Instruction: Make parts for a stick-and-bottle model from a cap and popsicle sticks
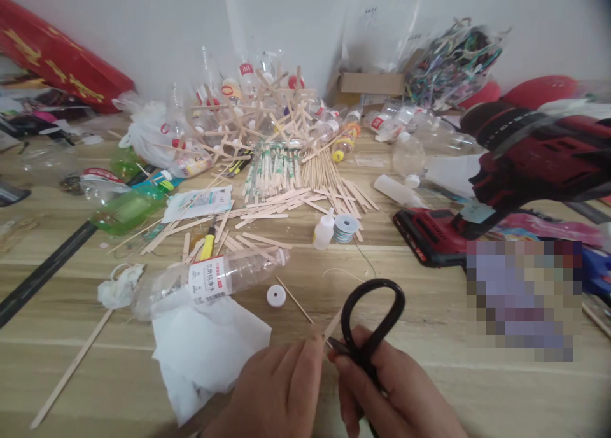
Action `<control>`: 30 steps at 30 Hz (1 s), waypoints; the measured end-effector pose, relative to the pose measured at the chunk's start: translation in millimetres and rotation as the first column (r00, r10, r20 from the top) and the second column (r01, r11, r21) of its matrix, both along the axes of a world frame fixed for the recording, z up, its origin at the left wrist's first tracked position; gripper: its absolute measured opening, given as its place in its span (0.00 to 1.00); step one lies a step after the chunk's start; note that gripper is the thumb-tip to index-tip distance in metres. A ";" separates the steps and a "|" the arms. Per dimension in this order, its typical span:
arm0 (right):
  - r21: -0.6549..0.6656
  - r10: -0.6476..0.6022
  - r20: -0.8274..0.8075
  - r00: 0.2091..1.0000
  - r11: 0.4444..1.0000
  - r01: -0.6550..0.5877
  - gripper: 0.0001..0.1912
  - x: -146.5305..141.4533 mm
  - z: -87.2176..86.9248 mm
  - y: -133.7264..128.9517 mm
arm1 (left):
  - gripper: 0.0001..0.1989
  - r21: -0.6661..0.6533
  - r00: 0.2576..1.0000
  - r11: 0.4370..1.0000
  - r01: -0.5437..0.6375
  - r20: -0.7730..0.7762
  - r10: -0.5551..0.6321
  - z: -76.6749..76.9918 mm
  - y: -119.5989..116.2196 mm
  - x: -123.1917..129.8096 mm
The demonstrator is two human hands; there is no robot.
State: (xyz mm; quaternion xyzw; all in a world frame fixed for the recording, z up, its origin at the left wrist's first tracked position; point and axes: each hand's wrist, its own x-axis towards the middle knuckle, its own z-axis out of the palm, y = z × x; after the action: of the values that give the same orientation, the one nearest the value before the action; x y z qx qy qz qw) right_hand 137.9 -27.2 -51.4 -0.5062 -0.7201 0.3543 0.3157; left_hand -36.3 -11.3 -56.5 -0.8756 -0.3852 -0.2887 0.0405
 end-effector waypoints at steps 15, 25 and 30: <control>-0.118 -0.002 0.005 1.000 0.993 0.003 0.10 -1.3 -6.5 0.2 | 0.16 0.024 0.997 1.000 0.019 -0.069 -0.017 1.8 4.2 -1.4; 0.655 -0.217 0.556 0.802 0.709 -0.261 0.19 17.7 8.7 13.9 | 0.14 -0.834 0.845 0.447 0.323 0.467 0.260 19.9 13.7 1.7; 0.663 -0.246 0.610 0.753 0.679 -0.316 0.20 19.1 12.3 15.4 | 0.20 -0.906 0.782 0.059 0.420 0.394 0.482 25.8 21.5 1.0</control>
State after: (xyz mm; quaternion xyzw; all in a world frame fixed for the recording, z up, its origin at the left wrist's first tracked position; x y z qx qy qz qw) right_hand 157.0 -11.7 -39.2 -0.4117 -0.8724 -0.1593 0.2098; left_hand -35.3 10.2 -30.8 -0.4917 -0.4822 -0.2106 -0.6938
